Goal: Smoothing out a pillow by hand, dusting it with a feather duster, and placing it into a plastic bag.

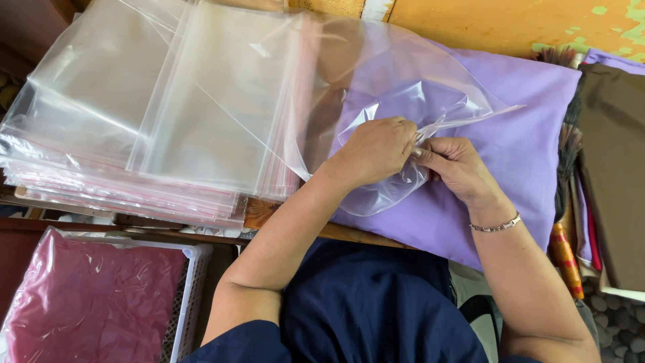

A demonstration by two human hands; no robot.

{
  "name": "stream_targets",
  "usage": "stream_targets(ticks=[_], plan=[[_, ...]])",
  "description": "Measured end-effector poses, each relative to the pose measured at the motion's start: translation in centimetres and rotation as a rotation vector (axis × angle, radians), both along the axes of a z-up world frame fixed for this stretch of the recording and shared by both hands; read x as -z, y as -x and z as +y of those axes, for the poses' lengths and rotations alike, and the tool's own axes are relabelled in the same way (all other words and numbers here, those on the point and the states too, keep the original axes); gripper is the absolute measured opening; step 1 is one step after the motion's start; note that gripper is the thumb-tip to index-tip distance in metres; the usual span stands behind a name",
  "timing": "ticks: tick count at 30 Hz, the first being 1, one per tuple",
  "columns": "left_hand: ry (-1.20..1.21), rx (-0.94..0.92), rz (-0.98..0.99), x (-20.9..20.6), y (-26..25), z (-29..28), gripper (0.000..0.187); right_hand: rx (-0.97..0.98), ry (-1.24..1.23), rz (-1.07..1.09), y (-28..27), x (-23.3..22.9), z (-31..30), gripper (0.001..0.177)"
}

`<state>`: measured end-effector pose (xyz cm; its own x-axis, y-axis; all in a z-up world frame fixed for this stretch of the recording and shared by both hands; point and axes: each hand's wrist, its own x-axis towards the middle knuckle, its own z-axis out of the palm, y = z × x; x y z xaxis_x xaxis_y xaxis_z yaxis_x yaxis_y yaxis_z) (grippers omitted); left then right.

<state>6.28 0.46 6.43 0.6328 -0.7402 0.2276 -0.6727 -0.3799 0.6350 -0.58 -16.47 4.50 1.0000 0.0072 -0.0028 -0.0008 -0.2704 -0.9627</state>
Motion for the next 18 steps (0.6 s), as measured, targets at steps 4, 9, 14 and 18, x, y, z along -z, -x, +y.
stream_targets(ticks=[4,9,14,18], plan=[[-0.02,-0.039,-0.004,-0.3,0.6,0.1,0.033,0.071,-0.064,0.058,0.0,0.4,-0.5,0.028],[-0.046,-0.072,-0.044,0.4,0.9,-0.5,0.033,0.129,-0.023,-0.025,-0.3,0.7,-0.1,0.017],[-0.091,-0.079,-0.059,0.7,1.2,-0.8,0.037,0.197,-0.24,-0.024,-0.5,1.1,0.4,0.013],[-0.149,-0.045,-0.113,2.5,1.3,-2.2,0.032,0.223,-0.237,-0.06,-1.0,2.8,-0.4,0.013]])
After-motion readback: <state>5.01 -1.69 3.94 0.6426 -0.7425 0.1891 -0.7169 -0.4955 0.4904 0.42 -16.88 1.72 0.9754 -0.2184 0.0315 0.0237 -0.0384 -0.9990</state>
